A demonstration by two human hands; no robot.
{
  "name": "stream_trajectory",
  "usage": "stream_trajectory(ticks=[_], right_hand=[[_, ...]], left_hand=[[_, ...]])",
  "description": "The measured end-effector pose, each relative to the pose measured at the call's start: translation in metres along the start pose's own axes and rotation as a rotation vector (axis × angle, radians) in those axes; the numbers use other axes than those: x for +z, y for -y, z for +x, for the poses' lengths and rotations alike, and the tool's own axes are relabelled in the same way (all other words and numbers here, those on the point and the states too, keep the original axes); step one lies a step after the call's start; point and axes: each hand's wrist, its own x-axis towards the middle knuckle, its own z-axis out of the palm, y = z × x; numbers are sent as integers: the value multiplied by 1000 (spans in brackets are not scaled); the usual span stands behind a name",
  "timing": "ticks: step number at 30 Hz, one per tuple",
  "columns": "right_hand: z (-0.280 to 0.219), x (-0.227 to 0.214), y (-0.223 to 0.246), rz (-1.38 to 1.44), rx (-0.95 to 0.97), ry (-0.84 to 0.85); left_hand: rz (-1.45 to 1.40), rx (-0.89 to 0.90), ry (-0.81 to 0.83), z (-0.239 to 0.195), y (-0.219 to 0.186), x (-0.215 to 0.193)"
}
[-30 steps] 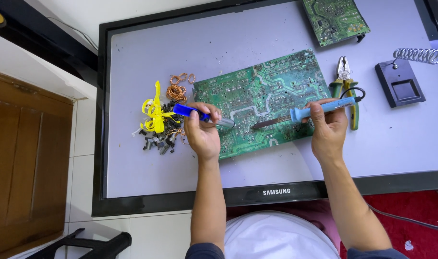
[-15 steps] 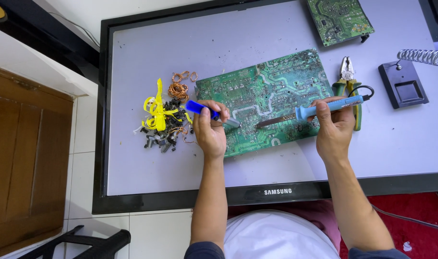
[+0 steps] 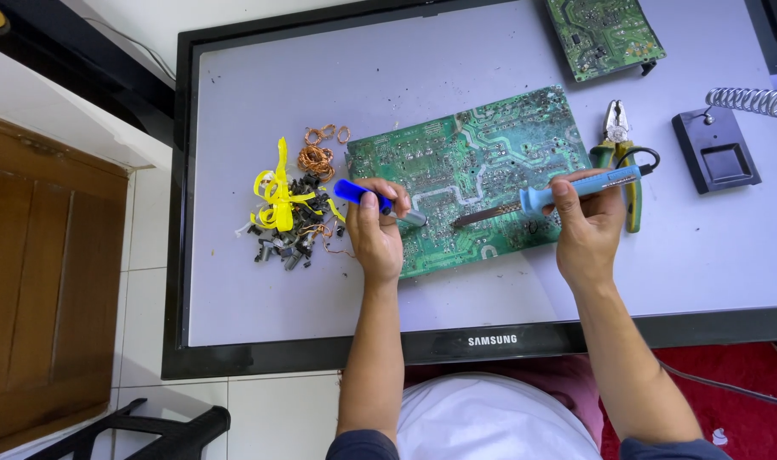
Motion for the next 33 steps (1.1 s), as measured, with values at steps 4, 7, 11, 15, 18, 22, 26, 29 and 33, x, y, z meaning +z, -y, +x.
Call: stream_trajectory(ticks=[4, 7, 11, 15, 18, 22, 26, 29, 33], right_hand=[[2, 4, 9, -41, -14, 10], [4, 10, 19, -82, -34, 53], [5, 18, 26, -159, -106, 100], [9, 24, 32, -172, -165, 162], [15, 31, 42, -173, -320, 279], [17, 55, 72, -242, -467, 346], [18, 70, 84, -285, -508, 408], [20, 70, 75, -311, -474, 377], [27, 44, 37, -234, -194, 208]], left_hand=[[7, 3, 1, 0, 0, 1], [18, 0, -18, 1, -1, 2], [19, -1, -34, 2, -2, 3], [37, -8, -47, 1, -2, 4], [29, -3, -58, 1, -1, 4], [43, -1, -55, 3, -3, 4], [19, -8, -68, 2, -5, 3], [-18, 9, -85, 1, -5, 2], [-114, 23, -106, 0, -7, 6]])
